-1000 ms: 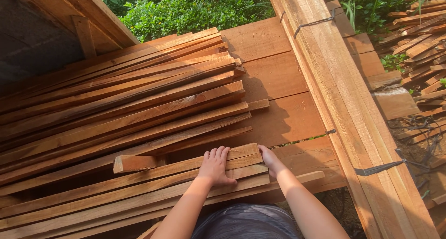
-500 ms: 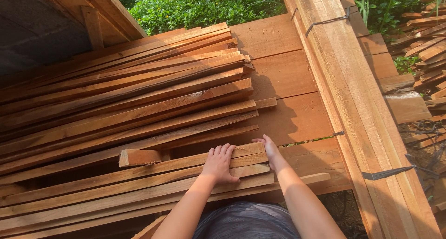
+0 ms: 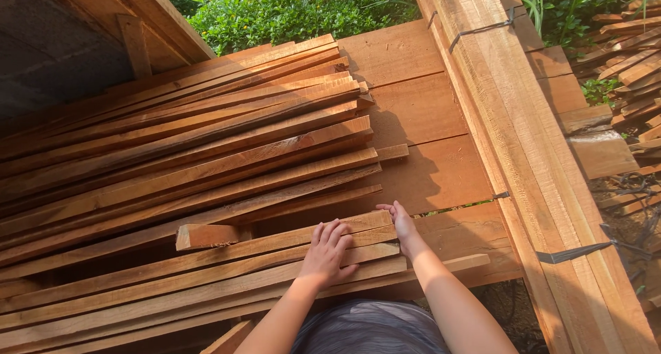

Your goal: Organizing thin wooden planks into small stacks and securing them with plastic ties.

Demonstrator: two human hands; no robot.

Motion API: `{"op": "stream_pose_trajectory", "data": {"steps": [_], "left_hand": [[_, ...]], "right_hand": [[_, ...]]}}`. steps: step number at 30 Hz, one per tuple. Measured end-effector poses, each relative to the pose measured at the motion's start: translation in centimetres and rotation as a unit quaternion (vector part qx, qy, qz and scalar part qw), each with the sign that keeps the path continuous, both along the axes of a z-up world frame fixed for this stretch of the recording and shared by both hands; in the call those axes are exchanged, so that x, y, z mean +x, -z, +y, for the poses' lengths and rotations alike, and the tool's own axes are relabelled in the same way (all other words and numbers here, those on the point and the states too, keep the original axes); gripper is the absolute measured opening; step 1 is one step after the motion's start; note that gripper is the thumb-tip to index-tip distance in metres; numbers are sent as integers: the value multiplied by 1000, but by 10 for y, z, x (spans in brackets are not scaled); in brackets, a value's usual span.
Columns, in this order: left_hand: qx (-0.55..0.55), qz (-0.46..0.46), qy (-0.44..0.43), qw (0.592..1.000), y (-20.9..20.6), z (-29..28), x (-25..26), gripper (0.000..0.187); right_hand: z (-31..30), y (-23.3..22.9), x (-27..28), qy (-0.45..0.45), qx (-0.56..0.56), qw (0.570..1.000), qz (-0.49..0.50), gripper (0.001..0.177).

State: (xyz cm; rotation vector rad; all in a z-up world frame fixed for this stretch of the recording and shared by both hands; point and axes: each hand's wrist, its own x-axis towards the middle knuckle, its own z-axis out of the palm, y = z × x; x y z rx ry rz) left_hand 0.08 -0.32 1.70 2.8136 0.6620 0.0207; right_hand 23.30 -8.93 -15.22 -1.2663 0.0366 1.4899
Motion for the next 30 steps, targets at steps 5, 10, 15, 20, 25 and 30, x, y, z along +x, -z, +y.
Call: {"op": "stream_pose_trajectory", "data": {"steps": [5, 10, 15, 20, 25, 30], "left_hand": [[49, -67, -49, 995, -8, -26, -2, 47], [87, -59, -78, 991, -5, -36, -7, 48], [96, -60, -92, 989, -12, -38, -6, 43], [82, -50, -124, 988, -11, -45, -3, 48], [29, -55, -102, 993, -8, -26, 1, 47], [0, -12, -103, 995, 17, -18, 5, 51]], "right_hand": [[13, -89, -4, -4, -68, 997, -25, 61], [9, -97, -5, -7, -60, 998, -33, 61], [10, -106, -6, -21, -71, 996, -55, 61], [9, -103, -7, -19, -73, 995, -64, 61], [12, -97, -5, -21, -71, 995, -60, 60], [2, -1, -1, -8, -13, 999, -47, 60]]}}
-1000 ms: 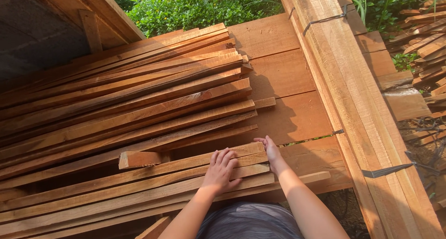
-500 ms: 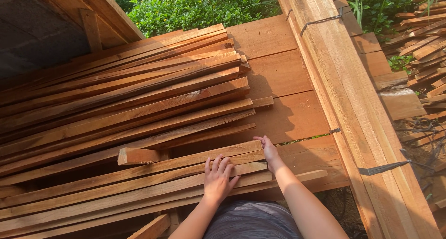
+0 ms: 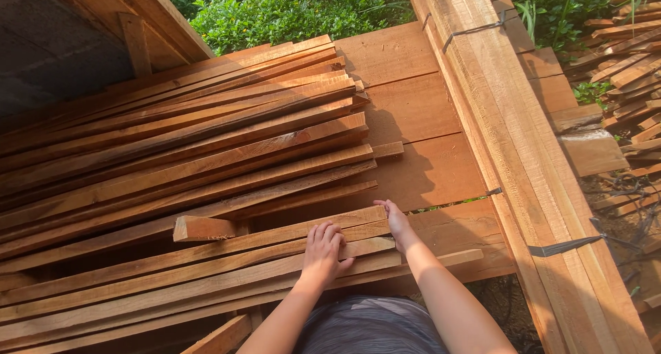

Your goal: Organizing thin wooden planks into small stacks and securing them with plastic ties.

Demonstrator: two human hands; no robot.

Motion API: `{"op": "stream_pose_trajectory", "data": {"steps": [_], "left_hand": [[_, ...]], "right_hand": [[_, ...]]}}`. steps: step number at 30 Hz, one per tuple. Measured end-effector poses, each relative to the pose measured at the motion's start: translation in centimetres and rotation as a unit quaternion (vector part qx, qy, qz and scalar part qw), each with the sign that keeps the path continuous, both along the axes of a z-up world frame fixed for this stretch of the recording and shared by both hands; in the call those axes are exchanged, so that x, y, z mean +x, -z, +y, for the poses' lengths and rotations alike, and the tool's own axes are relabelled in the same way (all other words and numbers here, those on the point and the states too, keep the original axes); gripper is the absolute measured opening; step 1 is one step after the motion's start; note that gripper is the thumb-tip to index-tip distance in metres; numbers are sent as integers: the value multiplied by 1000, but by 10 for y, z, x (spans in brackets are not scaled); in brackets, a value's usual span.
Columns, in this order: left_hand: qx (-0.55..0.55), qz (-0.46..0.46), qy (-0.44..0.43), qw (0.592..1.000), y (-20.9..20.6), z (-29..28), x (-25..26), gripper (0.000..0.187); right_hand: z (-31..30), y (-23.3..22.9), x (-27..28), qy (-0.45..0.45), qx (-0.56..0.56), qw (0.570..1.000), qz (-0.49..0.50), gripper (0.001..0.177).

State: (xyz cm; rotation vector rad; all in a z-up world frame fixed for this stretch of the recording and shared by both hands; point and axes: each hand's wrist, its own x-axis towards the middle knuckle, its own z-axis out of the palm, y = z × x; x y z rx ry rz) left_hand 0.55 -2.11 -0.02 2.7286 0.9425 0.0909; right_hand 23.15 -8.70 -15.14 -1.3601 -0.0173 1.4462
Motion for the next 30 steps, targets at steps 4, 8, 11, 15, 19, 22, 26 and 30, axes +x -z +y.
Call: {"op": "stream_pose_trajectory", "data": {"steps": [4, 8, 11, 15, 19, 22, 26, 30], "left_hand": [[-14, 3, -10, 1000, 1, -4, -1, 50], [-27, 14, -11, 999, -10, -8, 1, 53], [-54, 71, -20, 996, -23, -10, 4, 85], [-85, 200, -41, 975, -25, -3, 6, 136], [-102, 228, -37, 968, -26, 0, 3, 129], [-89, 217, -40, 971, -22, -1, 4, 121], [-79, 213, -31, 973, -16, 1, 1, 121], [-79, 227, -24, 970, -8, 2, 2, 121]], "right_hand": [[-2, -9, 3, -18, -10, 1000, 6, 61], [0, -4, 1, 0, -16, 1000, 20, 63], [0, -14, 2, 7, -15, 999, 31, 64], [1, -59, 7, 8, -18, 997, 73, 73], [9, -54, 0, -3, -16, 999, 43, 72], [9, -75, 3, -3, 3, 999, 54, 83], [10, -83, -1, -12, 22, 999, 26, 85], [14, -45, 2, -9, 33, 999, 16, 91]]}}
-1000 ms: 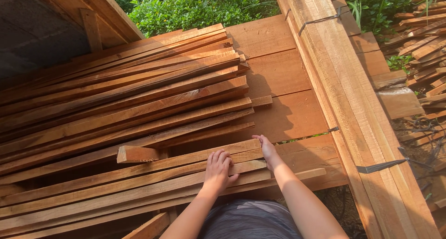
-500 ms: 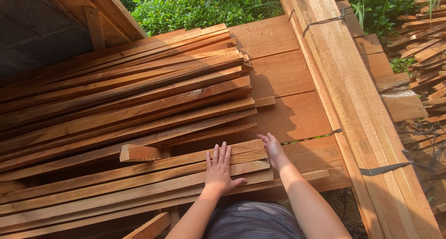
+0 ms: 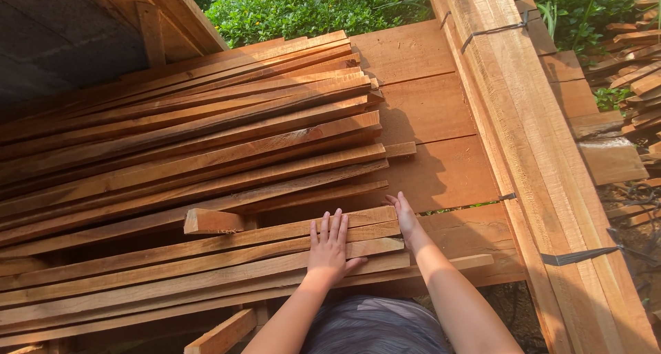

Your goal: Organizing thin wooden planks into small stacks and securing them with plastic ties.

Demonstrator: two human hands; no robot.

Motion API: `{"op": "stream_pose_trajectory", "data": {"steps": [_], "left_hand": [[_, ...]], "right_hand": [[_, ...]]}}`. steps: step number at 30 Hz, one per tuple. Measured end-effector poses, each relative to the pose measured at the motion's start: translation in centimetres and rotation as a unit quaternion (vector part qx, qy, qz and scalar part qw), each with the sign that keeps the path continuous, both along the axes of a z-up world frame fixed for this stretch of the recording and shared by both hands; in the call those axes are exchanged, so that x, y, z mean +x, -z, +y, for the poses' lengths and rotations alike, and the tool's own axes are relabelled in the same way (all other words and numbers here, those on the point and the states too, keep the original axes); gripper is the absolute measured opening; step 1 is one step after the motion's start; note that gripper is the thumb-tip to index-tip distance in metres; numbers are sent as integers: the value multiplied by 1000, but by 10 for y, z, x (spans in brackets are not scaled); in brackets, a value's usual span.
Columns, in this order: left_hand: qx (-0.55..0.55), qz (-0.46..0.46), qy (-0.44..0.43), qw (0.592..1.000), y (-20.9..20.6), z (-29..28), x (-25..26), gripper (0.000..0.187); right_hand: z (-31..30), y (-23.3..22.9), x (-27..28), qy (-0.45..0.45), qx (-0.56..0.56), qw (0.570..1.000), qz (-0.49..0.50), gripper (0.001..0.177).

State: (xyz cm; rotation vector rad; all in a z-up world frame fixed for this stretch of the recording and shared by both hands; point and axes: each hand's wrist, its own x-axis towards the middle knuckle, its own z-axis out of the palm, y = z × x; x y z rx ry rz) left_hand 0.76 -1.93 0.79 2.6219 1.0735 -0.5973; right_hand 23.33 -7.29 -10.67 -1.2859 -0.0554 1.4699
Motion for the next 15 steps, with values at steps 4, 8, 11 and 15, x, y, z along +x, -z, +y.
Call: {"op": "stream_pose_trajectory", "data": {"steps": [4, 8, 11, 15], "left_hand": [[-2, 3, 2, 1000, 5, -2, -1, 122], [-15, 10, -5, 1000, -5, -1, 1, 122], [-29, 18, -7, 999, -17, 1, 4, 121], [-35, 24, -1, 999, -13, 8, 4, 126]], "right_hand": [[-10, 44, 3, 24, 3, 999, 47, 90], [-12, 28, 0, 0, -26, 1000, 5, 84], [-8, 12, -1, -33, -36, 990, -130, 70], [-12, -6, 9, -105, -103, 880, -451, 40]]}}
